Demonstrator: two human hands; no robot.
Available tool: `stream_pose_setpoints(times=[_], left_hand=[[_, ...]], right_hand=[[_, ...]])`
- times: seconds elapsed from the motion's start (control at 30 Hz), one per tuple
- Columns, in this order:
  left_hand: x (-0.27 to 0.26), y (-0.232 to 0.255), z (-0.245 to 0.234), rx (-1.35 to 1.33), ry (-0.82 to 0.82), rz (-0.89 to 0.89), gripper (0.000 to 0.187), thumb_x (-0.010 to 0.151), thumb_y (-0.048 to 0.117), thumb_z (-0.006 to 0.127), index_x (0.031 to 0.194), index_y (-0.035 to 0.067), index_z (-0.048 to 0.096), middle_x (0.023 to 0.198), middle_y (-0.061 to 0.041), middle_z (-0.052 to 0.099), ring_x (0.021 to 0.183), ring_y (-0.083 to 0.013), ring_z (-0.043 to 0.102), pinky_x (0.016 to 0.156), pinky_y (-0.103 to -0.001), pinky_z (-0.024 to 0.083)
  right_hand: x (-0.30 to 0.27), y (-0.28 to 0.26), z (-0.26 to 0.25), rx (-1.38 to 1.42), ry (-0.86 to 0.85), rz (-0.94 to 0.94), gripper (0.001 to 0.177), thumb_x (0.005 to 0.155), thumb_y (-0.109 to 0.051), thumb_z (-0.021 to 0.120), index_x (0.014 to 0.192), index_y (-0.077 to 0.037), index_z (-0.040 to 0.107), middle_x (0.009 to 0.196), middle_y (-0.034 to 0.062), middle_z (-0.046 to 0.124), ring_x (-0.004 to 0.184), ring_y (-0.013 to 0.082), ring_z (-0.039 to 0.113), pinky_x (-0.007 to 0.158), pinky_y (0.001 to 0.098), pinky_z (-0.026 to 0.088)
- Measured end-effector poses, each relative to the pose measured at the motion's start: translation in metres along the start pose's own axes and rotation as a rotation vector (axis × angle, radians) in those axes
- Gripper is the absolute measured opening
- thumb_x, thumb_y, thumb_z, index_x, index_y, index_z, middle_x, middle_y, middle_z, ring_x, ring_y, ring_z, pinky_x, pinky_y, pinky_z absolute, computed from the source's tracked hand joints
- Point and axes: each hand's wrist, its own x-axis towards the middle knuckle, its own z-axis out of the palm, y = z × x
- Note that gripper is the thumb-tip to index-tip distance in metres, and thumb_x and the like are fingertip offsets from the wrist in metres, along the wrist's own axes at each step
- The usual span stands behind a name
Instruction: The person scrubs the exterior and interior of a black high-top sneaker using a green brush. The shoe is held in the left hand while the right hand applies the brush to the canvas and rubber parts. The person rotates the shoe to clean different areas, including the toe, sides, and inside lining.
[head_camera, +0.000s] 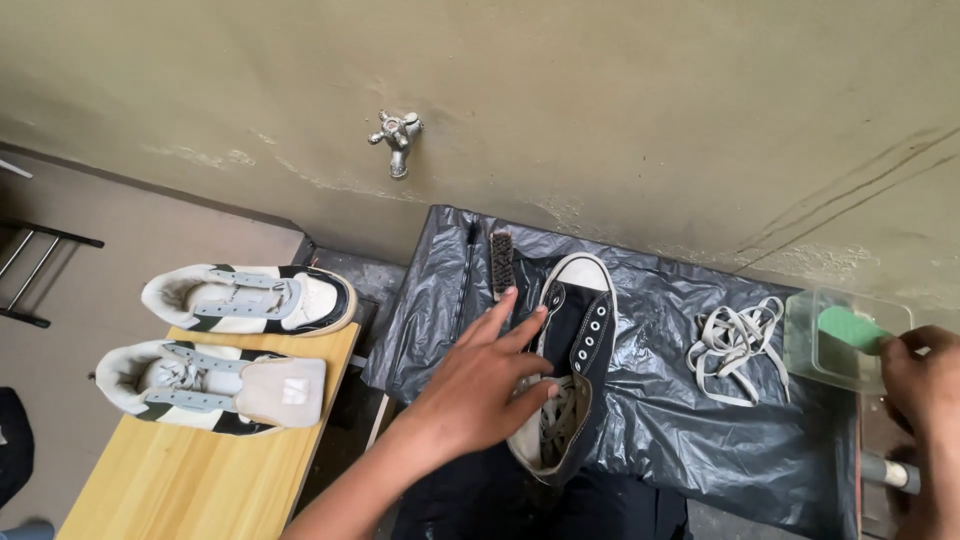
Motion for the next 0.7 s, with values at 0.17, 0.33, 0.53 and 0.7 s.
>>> stream_pose_setpoints(times=[0.17, 0.33, 0.53, 0.7], left_hand=[[0.016, -0.01, 0.0, 0.093, 0.04, -0.084, 0.036, 0.098, 0.038, 0.063, 0.119, 0.011, 0.075, 0.16, -0.019, 0.039, 0.154, -0.039, 0.021, 0.118, -0.06, 0.025], [0.029, -0.019, -0.016, 0.138, 0.042, -0.17, 0.035, 0.097, 0.036, 0.065, 0.126, 0.018, 0.07, 0.146, -0.009, 0.059, 0.138, -0.0272, 0.048, 0.118, -0.052, 0.035], [0.047, 0.002, -0.007, 0.157, 0.011, -0.214, 0.03, 0.1, 0.04, 0.066, 0.107, 0.013, 0.077, 0.108, -0.005, 0.076, 0.11, -0.0231, 0.062, 0.094, -0.046, 0.056], [0.052, 0.03, 0.009, 0.168, -0.222, -0.126, 0.093, 0.083, 0.082, 0.039, 0.129, 0.006, 0.068, 0.126, -0.018, 0.066, 0.126, -0.032, 0.052, 0.111, -0.055, 0.037]], right_hand=[[0.003, 0.048, 0.006, -0.004, 0.026, -0.094, 0.027, 0.116, -0.015, 0.066, 0.115, 0.011, 0.072, 0.077, 0.0316, 0.065, 0.058, 0.0418, 0.059, 0.046, 0.0538, 0.045], [-0.015, 0.054, -0.003, 0.076, 0.07, -0.205, 0.023, 0.123, -0.009, 0.065, 0.126, 0.013, 0.068, 0.094, 0.0367, 0.069, 0.069, 0.0455, 0.067, 0.054, 0.0518, 0.052], [-0.052, 0.007, -0.025, 0.019, 0.09, -0.176, 0.034, 0.124, -0.014, 0.06, 0.149, 0.01, 0.059, 0.092, 0.0396, 0.067, 0.061, 0.0461, 0.063, 0.049, 0.0529, 0.047], [-0.096, -0.085, -0.061, -0.328, -0.045, 0.068, 0.064, 0.117, -0.047, 0.025, 0.176, -0.022, 0.023, 0.122, 0.0441, 0.069, 0.105, 0.0659, 0.065, 0.081, 0.0686, 0.051]])
